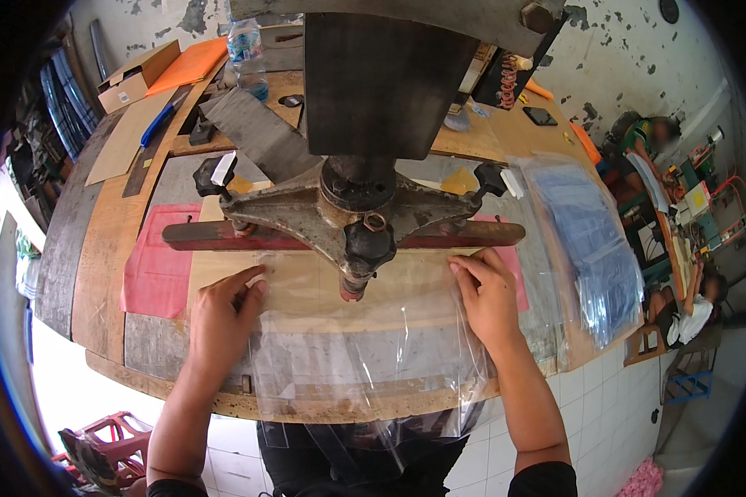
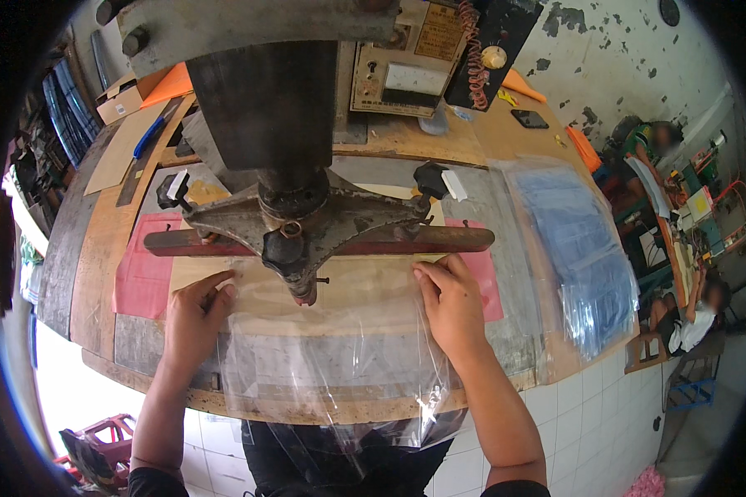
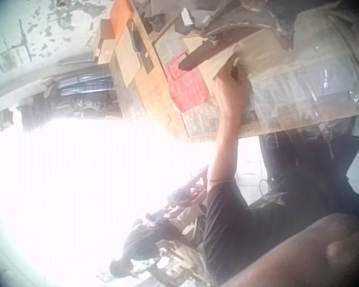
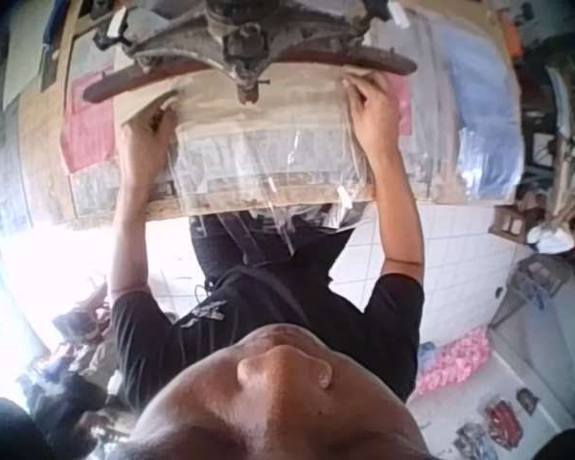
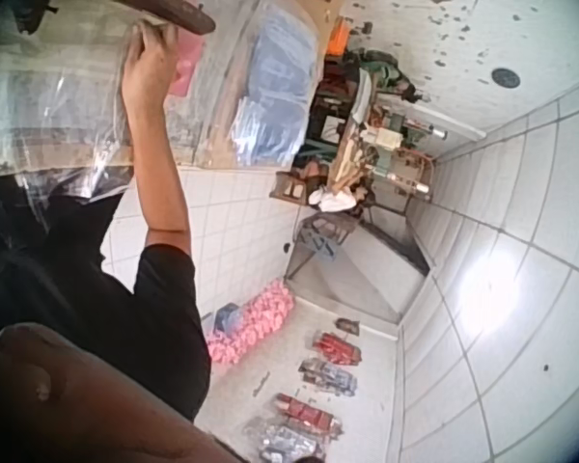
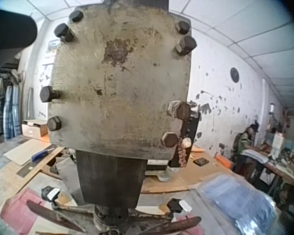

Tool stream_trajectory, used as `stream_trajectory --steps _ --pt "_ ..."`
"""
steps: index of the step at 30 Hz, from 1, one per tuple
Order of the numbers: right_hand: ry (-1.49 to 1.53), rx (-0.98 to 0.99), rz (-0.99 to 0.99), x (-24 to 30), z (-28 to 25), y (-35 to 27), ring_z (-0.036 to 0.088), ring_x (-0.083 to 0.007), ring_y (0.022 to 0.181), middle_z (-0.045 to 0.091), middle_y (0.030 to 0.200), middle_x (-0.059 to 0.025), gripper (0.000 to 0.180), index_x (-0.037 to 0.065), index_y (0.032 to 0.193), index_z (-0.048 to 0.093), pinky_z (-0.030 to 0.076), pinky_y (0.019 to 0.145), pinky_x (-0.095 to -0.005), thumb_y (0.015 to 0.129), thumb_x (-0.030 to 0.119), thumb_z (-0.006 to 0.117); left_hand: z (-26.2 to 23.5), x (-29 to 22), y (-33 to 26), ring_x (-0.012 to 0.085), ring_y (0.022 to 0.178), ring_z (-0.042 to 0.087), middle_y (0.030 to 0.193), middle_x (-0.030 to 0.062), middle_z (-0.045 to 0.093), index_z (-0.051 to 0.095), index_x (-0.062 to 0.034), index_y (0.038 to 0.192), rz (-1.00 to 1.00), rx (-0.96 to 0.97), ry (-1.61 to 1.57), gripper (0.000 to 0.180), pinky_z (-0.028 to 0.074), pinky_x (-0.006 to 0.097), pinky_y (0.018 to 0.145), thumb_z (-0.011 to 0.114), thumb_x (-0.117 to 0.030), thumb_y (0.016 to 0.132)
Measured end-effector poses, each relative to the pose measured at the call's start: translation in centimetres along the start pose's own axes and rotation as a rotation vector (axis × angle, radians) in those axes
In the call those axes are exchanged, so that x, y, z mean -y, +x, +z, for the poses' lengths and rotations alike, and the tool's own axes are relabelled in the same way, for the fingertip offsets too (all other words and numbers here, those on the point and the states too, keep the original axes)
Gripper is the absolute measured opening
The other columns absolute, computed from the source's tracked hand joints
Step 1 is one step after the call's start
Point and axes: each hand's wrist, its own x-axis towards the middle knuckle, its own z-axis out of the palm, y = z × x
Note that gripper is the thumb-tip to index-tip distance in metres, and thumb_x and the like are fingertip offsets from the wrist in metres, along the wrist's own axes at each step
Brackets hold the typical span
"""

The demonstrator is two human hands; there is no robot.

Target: The person aligns plastic sheets on a workstation and uses a heat press machine to bond or seal the material, processing multiple sheets in sequence.

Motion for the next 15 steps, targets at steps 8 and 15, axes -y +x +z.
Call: stream_trajectory --steps 8,15 --pt "-0.077 -0.021 -0.058 -0.08 -0.03 -0.15 0.068 -0.0327 0.082 0.065 0.095 -0.0133 0.011 -0.001 0.101 0.075 0.054 0.073 -0.0410 0.091 0.000 0.070 0.23 0.42 0.03 0.0229 0.056 0.057 0.069 0.0131 0.064 0.076 -0.0076 0.120 0.031 0.001 0.043 0.028 0.047 0.036 0.059 0.069 -0.018 0.096" --pt "-0.087 -0.055 -0.015 0.23 -0.12 -0.07 0.069 -0.0314 0.084 0.066 0.096 -0.0120 0.011 0.000 0.100 0.075 0.055 0.074 -0.0398 0.090 0.000 0.072 0.42 0.53 0.06 0.0242 0.065 0.062 0.084 0.0118 0.067 0.076 -0.0077 0.114 0.115 -0.033 0.102 0.024 0.049 0.039 0.061 0.072 -0.014 0.092"
